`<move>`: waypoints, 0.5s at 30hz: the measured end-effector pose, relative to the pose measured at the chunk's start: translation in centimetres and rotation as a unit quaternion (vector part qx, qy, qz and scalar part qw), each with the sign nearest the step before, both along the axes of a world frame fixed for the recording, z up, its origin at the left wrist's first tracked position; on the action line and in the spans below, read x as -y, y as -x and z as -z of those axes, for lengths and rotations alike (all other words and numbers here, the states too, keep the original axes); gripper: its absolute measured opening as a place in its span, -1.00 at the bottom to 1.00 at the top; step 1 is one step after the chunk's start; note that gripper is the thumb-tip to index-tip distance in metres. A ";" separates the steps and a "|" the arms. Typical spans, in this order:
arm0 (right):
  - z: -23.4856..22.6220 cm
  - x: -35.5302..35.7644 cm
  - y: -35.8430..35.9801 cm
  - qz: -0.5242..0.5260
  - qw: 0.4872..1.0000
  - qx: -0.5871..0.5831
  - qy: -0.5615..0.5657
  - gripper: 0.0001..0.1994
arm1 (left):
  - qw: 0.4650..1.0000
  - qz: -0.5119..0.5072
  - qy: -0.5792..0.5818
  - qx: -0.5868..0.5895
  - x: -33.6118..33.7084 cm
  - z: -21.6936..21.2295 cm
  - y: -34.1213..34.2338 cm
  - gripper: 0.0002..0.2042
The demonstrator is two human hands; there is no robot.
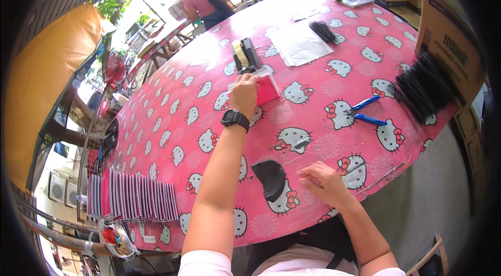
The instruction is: The person repeatedly picks up a pink notebook and a black plastic piece, inserts the piece into the notebook spine, and places the assembled notebook on a stack. The person continues this process for multiple notebooks.
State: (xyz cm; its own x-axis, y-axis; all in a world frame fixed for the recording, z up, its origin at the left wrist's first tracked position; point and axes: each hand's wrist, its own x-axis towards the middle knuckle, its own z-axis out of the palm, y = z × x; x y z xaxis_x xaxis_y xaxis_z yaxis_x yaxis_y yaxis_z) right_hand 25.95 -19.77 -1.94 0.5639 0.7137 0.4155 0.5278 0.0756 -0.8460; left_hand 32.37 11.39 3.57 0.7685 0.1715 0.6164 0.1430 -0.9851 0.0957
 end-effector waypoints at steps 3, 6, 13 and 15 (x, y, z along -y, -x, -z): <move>0.3 0.3 -0.4 -0.004 1.000 0.017 -0.008 -0.84 | 1.000 -0.001 -0.006 -0.011 0.1 -0.7 -0.5 -0.86; 0.3 0.3 -0.2 -0.013 1.000 0.005 -0.011 -0.82 | 0.998 0.017 -0.044 0.045 -0.1 -1.2 0.1 -0.86; -1.0 0.5 0.3 -0.084 0.988 0.098 -0.088 -0.75 | 0.973 0.040 0.211 0.079 2.0 -6.4 9.0 -0.82; -0.6 0.9 0.8 -0.193 0.977 0.083 -0.028 -0.73 | 0.978 0.043 0.195 0.059 3.4 -8.0 13.2 -0.82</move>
